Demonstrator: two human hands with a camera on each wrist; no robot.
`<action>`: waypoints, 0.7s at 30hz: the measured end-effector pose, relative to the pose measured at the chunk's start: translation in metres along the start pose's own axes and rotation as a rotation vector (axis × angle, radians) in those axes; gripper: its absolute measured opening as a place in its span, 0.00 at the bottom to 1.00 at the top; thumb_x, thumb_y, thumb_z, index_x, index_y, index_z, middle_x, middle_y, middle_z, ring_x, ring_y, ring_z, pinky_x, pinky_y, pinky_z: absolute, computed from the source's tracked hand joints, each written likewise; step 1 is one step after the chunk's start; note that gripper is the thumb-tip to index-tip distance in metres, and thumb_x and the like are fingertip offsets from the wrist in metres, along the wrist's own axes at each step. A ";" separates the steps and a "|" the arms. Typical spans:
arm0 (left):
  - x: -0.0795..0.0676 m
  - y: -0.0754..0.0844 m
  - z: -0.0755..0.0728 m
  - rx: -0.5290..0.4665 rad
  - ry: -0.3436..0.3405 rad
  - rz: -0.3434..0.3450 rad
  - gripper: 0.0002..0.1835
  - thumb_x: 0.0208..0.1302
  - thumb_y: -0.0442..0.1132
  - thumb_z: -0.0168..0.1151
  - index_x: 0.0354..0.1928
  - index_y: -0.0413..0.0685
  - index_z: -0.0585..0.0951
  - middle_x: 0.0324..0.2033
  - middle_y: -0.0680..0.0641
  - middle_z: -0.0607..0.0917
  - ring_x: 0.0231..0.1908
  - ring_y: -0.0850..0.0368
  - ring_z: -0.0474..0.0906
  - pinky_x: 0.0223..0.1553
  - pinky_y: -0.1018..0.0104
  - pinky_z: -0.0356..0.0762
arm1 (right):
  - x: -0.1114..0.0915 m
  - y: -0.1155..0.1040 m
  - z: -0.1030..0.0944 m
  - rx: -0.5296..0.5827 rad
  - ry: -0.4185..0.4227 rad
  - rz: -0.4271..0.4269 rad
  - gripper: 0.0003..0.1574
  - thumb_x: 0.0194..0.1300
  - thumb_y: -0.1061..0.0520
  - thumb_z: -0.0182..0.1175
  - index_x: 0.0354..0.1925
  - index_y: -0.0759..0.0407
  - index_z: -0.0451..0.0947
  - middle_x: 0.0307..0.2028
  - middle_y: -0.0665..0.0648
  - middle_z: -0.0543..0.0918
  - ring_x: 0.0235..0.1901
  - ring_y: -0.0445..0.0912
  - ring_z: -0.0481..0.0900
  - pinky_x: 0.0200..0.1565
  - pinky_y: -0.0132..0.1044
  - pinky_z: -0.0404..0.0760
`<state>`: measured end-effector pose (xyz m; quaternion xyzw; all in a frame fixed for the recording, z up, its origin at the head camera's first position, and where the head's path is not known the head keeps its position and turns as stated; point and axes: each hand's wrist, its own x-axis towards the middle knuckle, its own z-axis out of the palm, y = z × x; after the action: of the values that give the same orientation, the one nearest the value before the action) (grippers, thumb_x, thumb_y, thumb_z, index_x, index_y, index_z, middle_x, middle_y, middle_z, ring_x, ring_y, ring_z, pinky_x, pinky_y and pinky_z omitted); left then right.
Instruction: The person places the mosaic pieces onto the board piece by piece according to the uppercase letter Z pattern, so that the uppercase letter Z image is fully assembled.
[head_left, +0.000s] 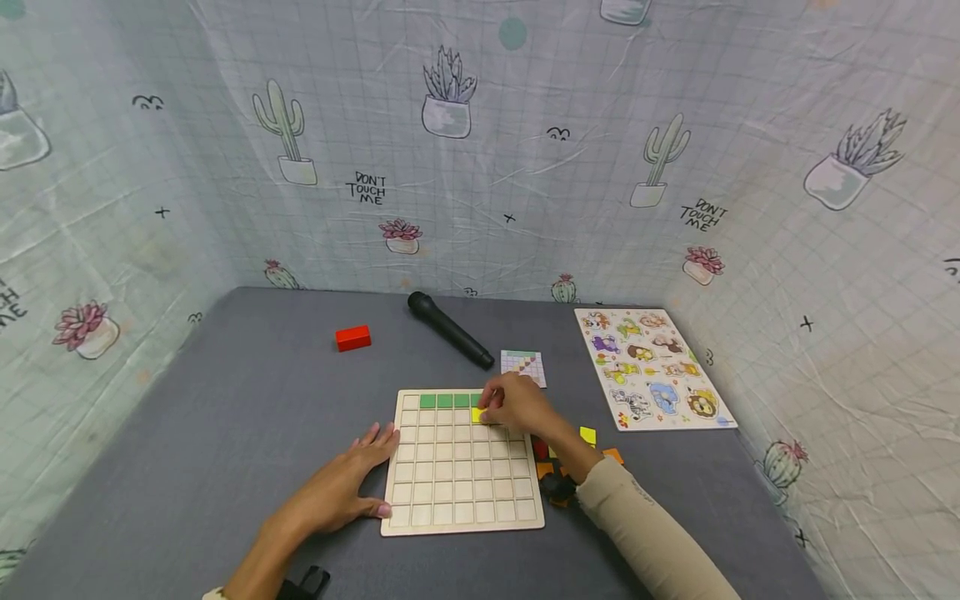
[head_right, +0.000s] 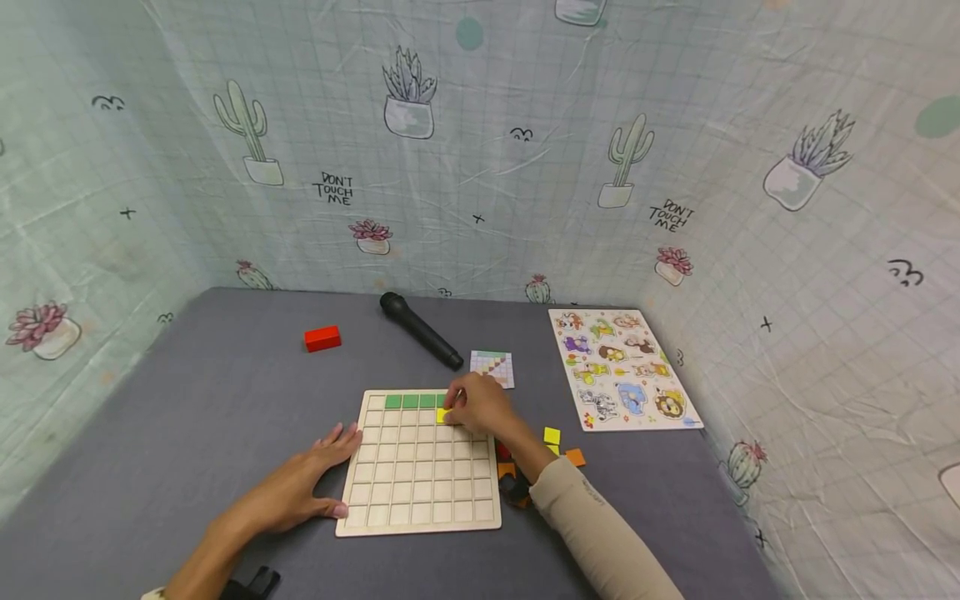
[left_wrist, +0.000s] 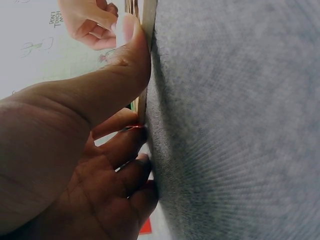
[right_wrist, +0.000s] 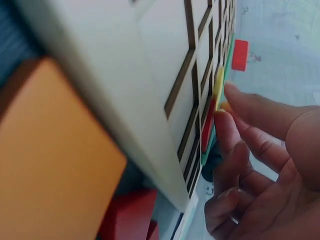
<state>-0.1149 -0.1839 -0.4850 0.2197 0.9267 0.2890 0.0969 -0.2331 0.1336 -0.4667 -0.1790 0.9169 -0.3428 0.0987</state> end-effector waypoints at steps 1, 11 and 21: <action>0.000 0.000 0.000 0.001 0.001 0.001 0.58 0.52 0.47 0.82 0.82 0.39 0.63 0.82 0.37 0.60 0.83 0.32 0.51 0.81 0.33 0.53 | -0.001 0.001 -0.002 0.006 -0.001 -0.004 0.07 0.62 0.58 0.78 0.38 0.53 0.89 0.27 0.51 0.86 0.28 0.43 0.79 0.33 0.35 0.78; 0.000 0.001 -0.002 0.006 0.001 -0.002 0.57 0.52 0.47 0.83 0.81 0.38 0.63 0.82 0.37 0.61 0.83 0.33 0.51 0.81 0.34 0.54 | -0.019 0.018 -0.021 0.058 0.032 -0.011 0.09 0.65 0.58 0.76 0.43 0.56 0.87 0.32 0.52 0.85 0.28 0.46 0.78 0.31 0.36 0.77; 0.000 0.000 -0.001 0.004 -0.003 -0.014 0.58 0.52 0.47 0.82 0.82 0.39 0.62 0.83 0.38 0.60 0.83 0.33 0.50 0.81 0.34 0.53 | -0.039 0.039 -0.034 0.068 0.030 0.003 0.09 0.65 0.61 0.75 0.44 0.57 0.87 0.32 0.53 0.86 0.26 0.45 0.78 0.29 0.36 0.79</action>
<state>-0.1155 -0.1842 -0.4843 0.2138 0.9287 0.2862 0.0997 -0.2180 0.1966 -0.4650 -0.1691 0.9063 -0.3764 0.0916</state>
